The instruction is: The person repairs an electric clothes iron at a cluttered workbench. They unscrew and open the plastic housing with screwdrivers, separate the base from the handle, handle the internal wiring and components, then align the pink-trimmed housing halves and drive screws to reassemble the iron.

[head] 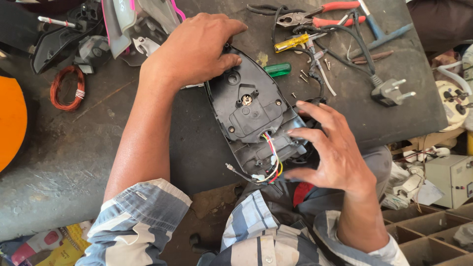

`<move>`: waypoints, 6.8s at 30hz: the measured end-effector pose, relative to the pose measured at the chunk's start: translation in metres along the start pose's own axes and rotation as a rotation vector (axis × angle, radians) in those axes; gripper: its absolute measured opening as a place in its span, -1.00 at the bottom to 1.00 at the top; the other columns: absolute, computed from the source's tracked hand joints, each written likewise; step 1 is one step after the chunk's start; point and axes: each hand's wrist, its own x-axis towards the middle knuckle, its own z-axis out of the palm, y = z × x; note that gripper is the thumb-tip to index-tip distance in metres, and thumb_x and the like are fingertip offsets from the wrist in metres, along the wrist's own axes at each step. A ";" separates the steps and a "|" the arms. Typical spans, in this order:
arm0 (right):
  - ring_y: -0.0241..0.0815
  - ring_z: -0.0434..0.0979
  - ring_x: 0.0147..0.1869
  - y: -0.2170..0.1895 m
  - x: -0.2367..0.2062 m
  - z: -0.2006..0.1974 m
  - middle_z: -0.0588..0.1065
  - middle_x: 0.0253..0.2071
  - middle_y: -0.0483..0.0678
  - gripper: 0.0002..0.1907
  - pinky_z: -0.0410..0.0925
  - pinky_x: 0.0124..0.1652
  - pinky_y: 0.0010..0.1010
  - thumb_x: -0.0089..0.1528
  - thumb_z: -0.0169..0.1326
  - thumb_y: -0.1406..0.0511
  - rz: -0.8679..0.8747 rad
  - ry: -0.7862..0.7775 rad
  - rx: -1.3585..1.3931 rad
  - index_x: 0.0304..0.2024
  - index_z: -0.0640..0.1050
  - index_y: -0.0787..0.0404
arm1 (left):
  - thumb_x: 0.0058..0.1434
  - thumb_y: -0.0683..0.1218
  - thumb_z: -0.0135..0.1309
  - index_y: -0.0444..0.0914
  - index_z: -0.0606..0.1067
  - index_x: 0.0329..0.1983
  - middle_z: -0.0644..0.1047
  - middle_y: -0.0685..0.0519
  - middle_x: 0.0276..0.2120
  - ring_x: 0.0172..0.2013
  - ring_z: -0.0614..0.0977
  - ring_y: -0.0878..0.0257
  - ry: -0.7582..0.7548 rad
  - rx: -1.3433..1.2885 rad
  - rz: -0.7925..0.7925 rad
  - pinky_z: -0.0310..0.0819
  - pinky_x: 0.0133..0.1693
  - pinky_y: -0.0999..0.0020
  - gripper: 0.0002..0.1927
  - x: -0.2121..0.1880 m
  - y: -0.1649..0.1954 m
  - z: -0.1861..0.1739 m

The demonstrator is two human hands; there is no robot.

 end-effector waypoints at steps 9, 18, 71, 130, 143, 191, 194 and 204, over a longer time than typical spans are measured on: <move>0.08 0.51 0.19 0.019 -0.015 0.005 0.52 0.05 0.08 -0.30 0.26 0.35 0.13 -0.14 0.40 0.38 0.066 -0.015 -0.069 0.07 0.50 0.15 | 0.23 0.01 0.27 -0.29 0.53 0.15 0.63 -0.11 -0.24 -0.11 0.60 -0.13 -0.058 -0.017 -0.076 0.42 -0.10 -0.03 -0.53 0.002 0.003 -0.010; 0.09 0.54 0.15 0.031 -0.019 0.000 0.53 0.05 0.09 -0.15 0.31 0.30 0.06 -0.15 0.37 0.41 0.068 -0.001 -0.063 0.23 0.43 0.27 | 0.20 0.06 0.26 -0.28 0.52 0.16 0.62 -0.17 -0.22 -0.07 0.59 -0.17 -0.169 -0.018 -0.135 0.43 -0.07 -0.04 -0.48 0.005 0.006 -0.014; -0.03 0.56 0.23 0.099 -0.034 -0.018 0.61 0.10 -0.11 -0.83 0.42 0.21 -0.25 0.20 0.21 0.49 0.378 0.283 -0.342 -0.19 0.65 0.19 | -0.40 0.30 0.53 -0.04 0.30 0.45 0.60 -0.21 -0.07 0.02 0.61 -0.14 -0.655 -0.136 -0.324 0.48 0.02 0.06 0.26 0.027 0.042 -0.023; 0.00 0.49 0.24 0.112 -0.043 -0.022 0.61 0.00 -0.05 -0.86 0.31 0.27 -0.24 0.41 -0.01 0.47 0.311 0.376 -0.374 -0.09 0.59 0.27 | -0.35 0.36 0.50 0.04 0.31 0.49 0.62 -0.17 -0.07 0.03 0.61 -0.15 -0.632 0.306 -0.583 0.48 0.02 -0.04 0.25 -0.001 0.027 -0.041; 0.10 0.45 0.28 0.093 -0.032 -0.026 0.60 0.06 0.03 -0.73 0.25 0.33 -0.12 0.35 -0.04 0.23 0.276 0.336 -0.329 -0.16 0.64 0.23 | -0.31 0.18 0.54 -0.05 0.31 0.46 0.64 -0.19 -0.11 -0.01 0.63 -0.12 -0.560 0.181 -0.556 0.50 -0.02 0.01 0.18 -0.009 0.022 -0.050; 0.05 0.55 0.06 0.053 0.078 -0.015 0.55 0.05 0.07 -0.70 0.39 0.03 -0.23 0.04 0.03 0.54 -0.148 -0.104 0.159 -0.21 0.61 0.24 | -0.29 0.16 0.55 -0.06 0.34 0.44 0.62 -0.18 -0.10 0.00 0.62 -0.13 -0.517 0.169 -0.555 0.49 -0.01 0.00 0.15 -0.013 0.018 -0.049; 0.01 0.56 -0.01 0.063 0.073 -0.013 0.55 0.02 0.06 -0.80 0.40 -0.05 -0.29 0.08 0.12 0.41 -0.058 -0.132 0.219 -0.23 0.60 0.25 | -0.29 0.18 0.54 -0.08 0.36 0.41 0.63 -0.19 -0.13 -0.03 0.63 -0.13 -0.486 0.147 -0.510 0.49 -0.05 -0.01 0.12 -0.014 0.014 -0.048; -0.12 0.61 -0.13 0.067 0.066 -0.009 0.60 0.00 -0.05 -0.81 0.42 -0.15 -0.34 0.12 0.31 0.41 0.203 -0.180 0.203 -0.24 0.57 0.25 | 0.23 0.21 0.36 -0.30 0.64 -0.24 0.56 -0.03 -0.49 -0.50 0.59 0.12 0.021 0.085 -0.128 0.41 -0.49 0.23 -0.54 -0.031 -0.011 -0.061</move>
